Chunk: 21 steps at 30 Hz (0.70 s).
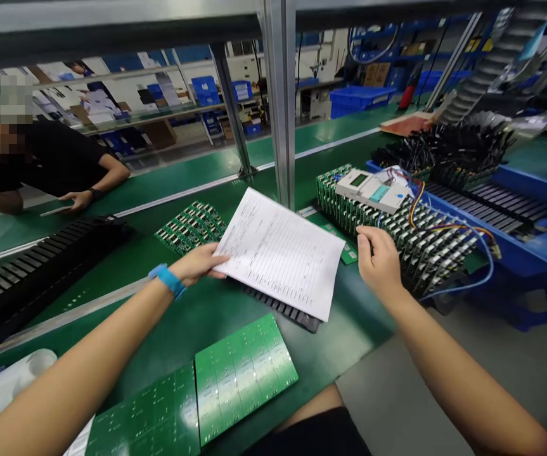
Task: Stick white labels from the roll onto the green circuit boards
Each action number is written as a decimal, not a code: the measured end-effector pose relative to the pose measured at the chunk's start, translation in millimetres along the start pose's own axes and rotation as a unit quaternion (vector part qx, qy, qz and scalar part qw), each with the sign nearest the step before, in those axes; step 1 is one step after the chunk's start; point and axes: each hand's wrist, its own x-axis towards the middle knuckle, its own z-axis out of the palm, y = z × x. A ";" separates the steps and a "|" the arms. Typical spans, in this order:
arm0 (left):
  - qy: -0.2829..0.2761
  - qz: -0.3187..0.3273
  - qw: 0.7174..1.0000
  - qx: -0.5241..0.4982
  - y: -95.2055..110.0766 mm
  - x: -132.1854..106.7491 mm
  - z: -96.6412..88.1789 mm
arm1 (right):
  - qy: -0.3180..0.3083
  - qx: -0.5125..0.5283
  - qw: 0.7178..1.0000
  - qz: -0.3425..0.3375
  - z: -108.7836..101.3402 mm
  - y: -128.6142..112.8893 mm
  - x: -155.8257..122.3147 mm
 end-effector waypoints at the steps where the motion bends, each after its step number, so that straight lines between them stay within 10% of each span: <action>1: -0.003 0.008 1.000 0.007 9.1 10.8 7.6 | 0.000 -0.004 1.000 -0.027 -6.2 -4.3 -5.4; 5: -0.018 0.033 0.998 0.041 44.0 54.5 45.6 | -0.069 -0.074 0.986 -0.136 -9.5 -2.3 -27.1; 11: 0.041 0.088 0.992 0.081 90.8 98.2 94.3 | -0.213 -0.127 0.962 -0.115 29.1 16.2 -30.7; 21: 0.141 0.195 0.970 0.034 153.6 111.2 145.0 | -0.164 -0.110 0.980 -0.037 98.7 3.4 50.0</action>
